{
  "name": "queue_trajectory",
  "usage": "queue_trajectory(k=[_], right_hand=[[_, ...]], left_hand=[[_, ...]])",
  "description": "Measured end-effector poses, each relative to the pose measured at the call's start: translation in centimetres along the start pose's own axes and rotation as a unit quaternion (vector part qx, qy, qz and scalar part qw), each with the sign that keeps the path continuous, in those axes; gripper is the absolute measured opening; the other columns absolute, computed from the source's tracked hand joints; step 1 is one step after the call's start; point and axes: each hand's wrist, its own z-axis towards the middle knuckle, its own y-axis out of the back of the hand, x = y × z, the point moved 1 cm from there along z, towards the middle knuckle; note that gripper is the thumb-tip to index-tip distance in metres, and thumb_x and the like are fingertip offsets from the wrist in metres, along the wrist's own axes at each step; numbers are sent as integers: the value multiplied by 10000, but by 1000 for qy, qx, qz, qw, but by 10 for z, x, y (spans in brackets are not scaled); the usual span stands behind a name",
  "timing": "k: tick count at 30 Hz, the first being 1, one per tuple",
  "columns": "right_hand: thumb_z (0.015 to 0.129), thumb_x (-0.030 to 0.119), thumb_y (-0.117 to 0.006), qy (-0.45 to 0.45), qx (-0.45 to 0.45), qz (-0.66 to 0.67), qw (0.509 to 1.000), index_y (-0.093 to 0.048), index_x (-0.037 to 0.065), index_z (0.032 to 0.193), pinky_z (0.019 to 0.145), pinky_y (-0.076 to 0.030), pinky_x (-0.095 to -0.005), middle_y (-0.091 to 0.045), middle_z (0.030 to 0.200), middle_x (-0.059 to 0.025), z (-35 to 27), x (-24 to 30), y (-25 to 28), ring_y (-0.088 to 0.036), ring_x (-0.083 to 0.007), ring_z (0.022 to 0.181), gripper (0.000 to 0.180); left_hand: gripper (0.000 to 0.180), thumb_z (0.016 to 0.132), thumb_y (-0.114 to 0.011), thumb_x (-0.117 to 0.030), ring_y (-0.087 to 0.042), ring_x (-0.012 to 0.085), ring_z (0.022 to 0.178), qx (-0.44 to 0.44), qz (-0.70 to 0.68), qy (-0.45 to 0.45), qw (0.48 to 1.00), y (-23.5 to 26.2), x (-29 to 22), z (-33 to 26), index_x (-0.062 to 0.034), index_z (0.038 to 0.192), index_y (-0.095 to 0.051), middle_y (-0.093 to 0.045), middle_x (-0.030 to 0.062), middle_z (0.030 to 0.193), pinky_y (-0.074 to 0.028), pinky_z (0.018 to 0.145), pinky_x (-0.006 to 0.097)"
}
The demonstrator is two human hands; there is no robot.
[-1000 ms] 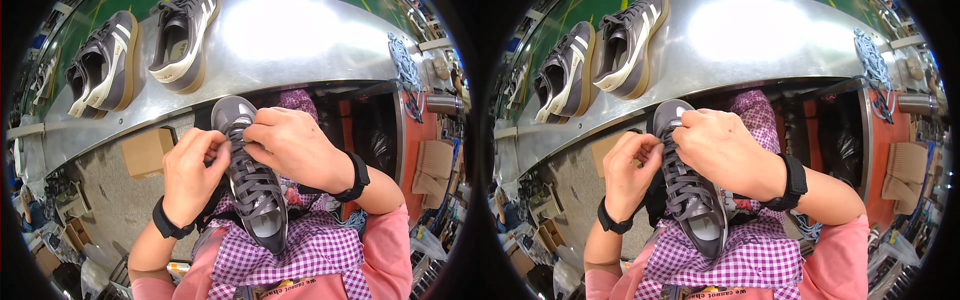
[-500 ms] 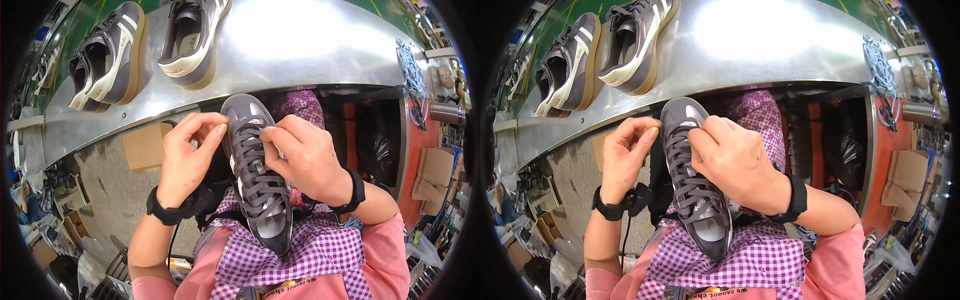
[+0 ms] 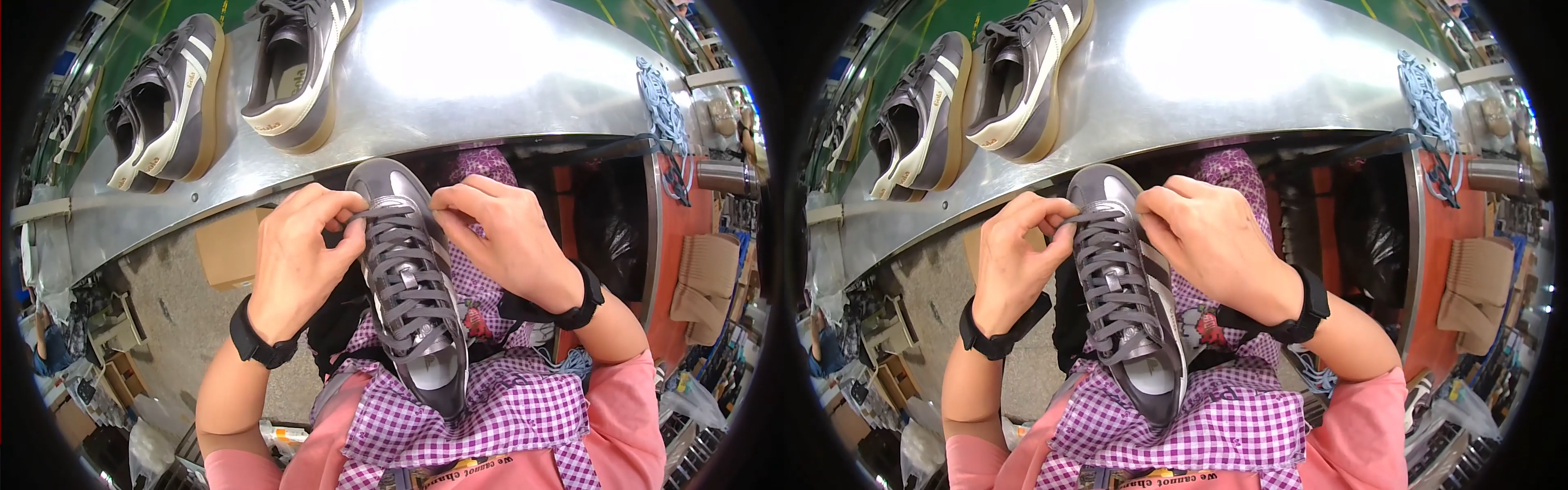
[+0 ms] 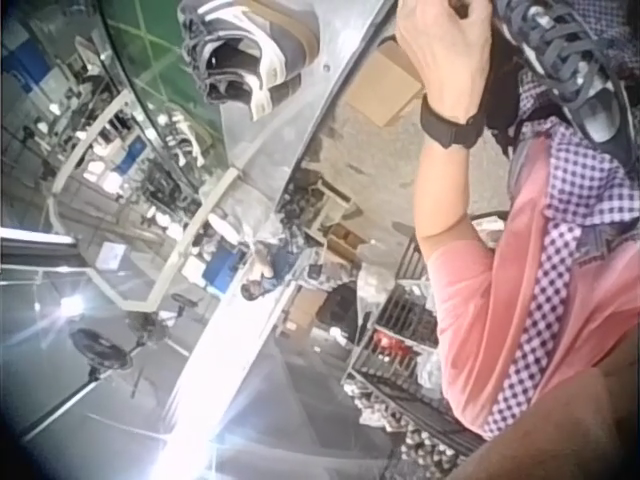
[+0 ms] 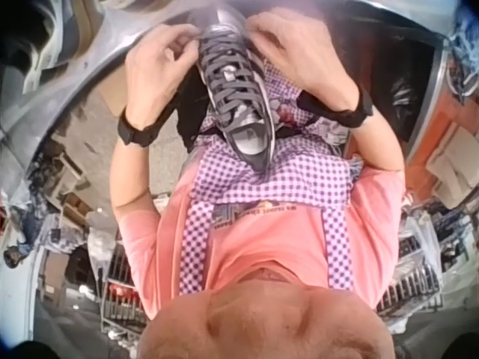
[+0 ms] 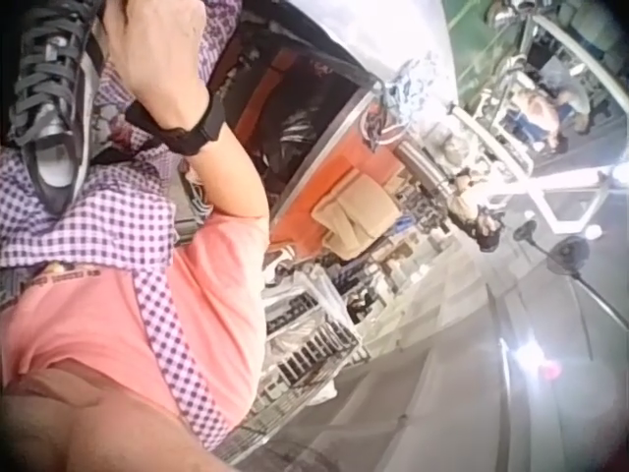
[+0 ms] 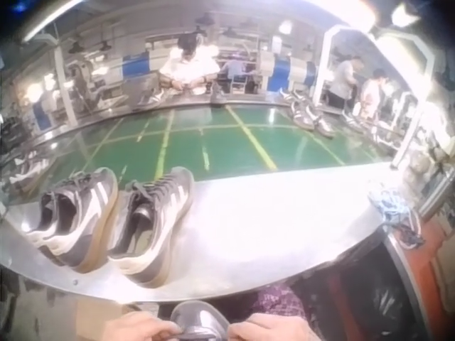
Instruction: The recorder is lacing a pair of athletic shoes at a production station.
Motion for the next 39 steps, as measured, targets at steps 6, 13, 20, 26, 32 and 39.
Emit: queue_trajectory(k=[6,13,20,26,32,39], right_hand=[[772,120,-649,80,44,-31,995,-646,36,802,670,-502,-380,-588,761,-98,18,10,-5,-618,-282,769,90],[720,83,-661,145,44,-131,980,-606,35,784,641,-487,-376,-542,743,-102,23,19,-11,-584,-283,721,97],[716,20,-642,33,-46,-67,996,-561,40,868,633,-473,-382,-518,772,-105,0,11,-16,-578,-294,747,173],[770,84,-664,18,48,77,996,-549,36,1043,705,-481,-412,-595,875,-131,14,13,-12,-600,-319,827,300],[792,34,-626,-138,119,315,931,-541,13,1113,604,-442,-286,-540,718,-32,19,8,-15,-529,-142,627,333],[880,49,-582,-204,90,491,842,-508,-5,1241,726,-437,-210,-583,869,5,7,-4,-16,-524,-47,804,372]], left_hand=[[119,750,-691,-67,-583,180,677,44,-57,59,996,3,6,3,-14,845,-643,-587,64,739,-473,641,303],[177,770,-715,-128,-552,157,713,177,-205,232,934,6,17,3,-21,885,-633,-566,40,797,-460,675,285],[226,768,-715,-43,-619,235,827,23,-53,51,997,11,2,-16,-7,977,-635,-603,112,894,-497,749,329],[184,726,-756,-65,-608,246,774,3,-59,23,998,4,-10,-21,-26,872,-650,-595,87,805,-484,685,343],[171,686,-763,-56,-585,269,733,-14,-34,-2,999,-1,-16,-18,-33,799,-638,-591,76,785,-467,650,362],[144,678,-741,-87,-582,263,773,14,69,-85,994,4,-31,-8,-40,757,-630,-565,80,777,-480,659,385]])
